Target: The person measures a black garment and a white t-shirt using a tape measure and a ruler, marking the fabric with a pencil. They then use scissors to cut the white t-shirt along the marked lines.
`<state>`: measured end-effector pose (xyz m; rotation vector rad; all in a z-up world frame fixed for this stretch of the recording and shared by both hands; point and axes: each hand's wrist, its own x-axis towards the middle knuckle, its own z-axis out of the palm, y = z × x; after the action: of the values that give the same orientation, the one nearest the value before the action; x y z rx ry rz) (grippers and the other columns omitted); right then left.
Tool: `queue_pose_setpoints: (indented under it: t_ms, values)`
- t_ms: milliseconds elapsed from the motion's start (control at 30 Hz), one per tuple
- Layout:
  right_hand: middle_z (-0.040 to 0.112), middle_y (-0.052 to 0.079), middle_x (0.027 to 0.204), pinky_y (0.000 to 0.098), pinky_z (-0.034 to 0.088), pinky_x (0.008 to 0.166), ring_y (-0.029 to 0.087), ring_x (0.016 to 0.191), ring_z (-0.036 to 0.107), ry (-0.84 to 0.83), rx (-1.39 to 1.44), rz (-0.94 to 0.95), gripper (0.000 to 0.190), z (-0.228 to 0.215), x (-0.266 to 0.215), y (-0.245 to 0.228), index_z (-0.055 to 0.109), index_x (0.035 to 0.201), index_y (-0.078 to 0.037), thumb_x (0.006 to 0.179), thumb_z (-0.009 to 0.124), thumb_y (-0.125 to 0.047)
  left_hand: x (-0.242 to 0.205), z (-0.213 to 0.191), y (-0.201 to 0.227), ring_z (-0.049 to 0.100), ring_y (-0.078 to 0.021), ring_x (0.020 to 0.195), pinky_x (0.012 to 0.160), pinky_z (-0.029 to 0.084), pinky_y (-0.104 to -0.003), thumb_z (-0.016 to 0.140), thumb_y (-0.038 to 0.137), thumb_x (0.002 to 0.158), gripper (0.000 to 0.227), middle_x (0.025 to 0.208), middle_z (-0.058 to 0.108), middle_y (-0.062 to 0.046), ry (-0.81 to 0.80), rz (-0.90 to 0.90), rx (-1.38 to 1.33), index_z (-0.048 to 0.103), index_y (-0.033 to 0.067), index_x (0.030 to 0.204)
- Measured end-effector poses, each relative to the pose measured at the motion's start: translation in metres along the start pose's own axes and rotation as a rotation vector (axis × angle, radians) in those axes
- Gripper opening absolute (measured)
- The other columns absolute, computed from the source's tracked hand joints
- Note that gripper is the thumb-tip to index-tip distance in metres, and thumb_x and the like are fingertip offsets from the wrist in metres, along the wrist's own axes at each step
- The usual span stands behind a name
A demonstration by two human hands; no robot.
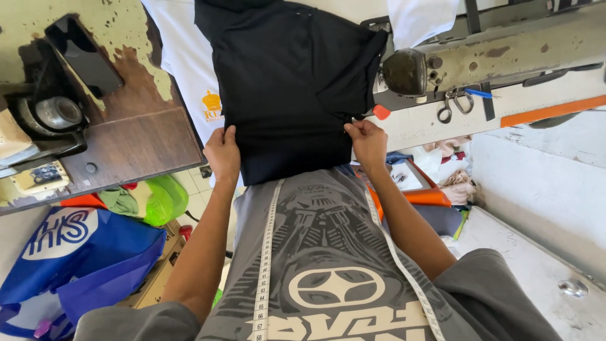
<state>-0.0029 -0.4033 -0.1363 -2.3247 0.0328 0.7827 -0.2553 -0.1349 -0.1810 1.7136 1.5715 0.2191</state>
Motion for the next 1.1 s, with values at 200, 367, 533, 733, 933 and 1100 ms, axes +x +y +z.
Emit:
queue_pose_setpoints:
  t_ms: [200, 367, 533, 733, 933, 1100]
  values:
    - [0.075, 0.001, 0.075, 0.0446, 0.057, 0.073, 0.030, 0.079, 0.074, 0.092, -0.170, -0.129, 0.027, 0.002, -0.010, 0.003, 0.078, 0.095, -0.022, 0.088, 0.083, -0.048, 0.008, -0.021, 0.014, 0.073, -0.0283, 0.072, 0.065, 0.056, -0.043, 0.077, 0.046, 0.093, 0.021, 0.073, 0.074, 0.003, -0.064, 0.008, 0.145, 0.080, 0.0255, 0.095]
    - [0.075, 0.007, 0.077, 0.0527, 0.057, 0.077, 0.039, 0.082, 0.073, 0.144, -0.280, -0.232, 0.035, 0.009, -0.006, 0.015, 0.075, 0.098, -0.019, 0.091, 0.076, -0.053, -0.005, -0.011, 0.093, 0.067, -0.0373, 0.098, 0.086, 0.051, -0.052, 0.073, 0.021, 0.097, 0.017, 0.104, 0.070, -0.012, 0.117, 0.728, 0.247, 0.070, 0.0125, 0.112]
    - [0.074, 0.006, 0.072, 0.0489, 0.059, 0.068, 0.034, 0.073, 0.074, 0.222, -0.342, -0.391, 0.032, 0.013, -0.003, 0.012, 0.073, 0.094, -0.017, 0.091, 0.078, -0.049, 0.018, 0.046, 0.156, 0.030, -0.0390, 0.152, 0.120, 0.013, -0.062, 0.078, 0.028, 0.098, 0.054, 0.163, 0.042, -0.020, 0.050, 1.202, 0.353, 0.062, 0.0032, 0.143]
    - [0.070, 0.008, 0.070, 0.0488, 0.049, 0.065, 0.037, 0.068, 0.067, 0.194, -0.270, -0.382, 0.036, 0.015, 0.029, -0.014, 0.070, 0.095, -0.017, 0.095, 0.065, -0.053, 0.055, 0.050, 0.196, 0.009, -0.0364, 0.156, 0.123, 0.006, -0.066, 0.043, 0.048, 0.110, 0.070, 0.171, 0.012, -0.015, -0.215, 0.859, 0.706, 0.033, 0.0071, 0.166]
    - [0.073, -0.001, 0.074, 0.0461, 0.050, 0.067, 0.031, 0.073, 0.069, 0.165, -0.276, -0.389, 0.033, 0.016, 0.044, -0.023, 0.069, 0.099, -0.020, 0.094, 0.069, -0.053, 0.024, 0.039, 0.177, 0.016, -0.0417, 0.157, 0.127, 0.011, -0.064, 0.049, 0.036, 0.115, 0.064, 0.167, 0.015, -0.028, -0.076, 0.953, 0.622, 0.033, -0.0059, 0.162]
    - [0.073, -0.005, 0.070, 0.0430, 0.060, 0.066, 0.027, 0.070, 0.075, 0.310, -0.449, -0.531, 0.034, 0.022, 0.056, -0.002, 0.068, 0.092, -0.028, 0.090, 0.075, -0.061, 0.027, 0.022, 0.096, 0.014, -0.0391, 0.157, 0.125, 0.010, -0.061, 0.045, 0.045, 0.109, 0.070, 0.170, 0.019, -0.023, -0.092, 1.030, 0.664, 0.035, -0.0006, 0.161]
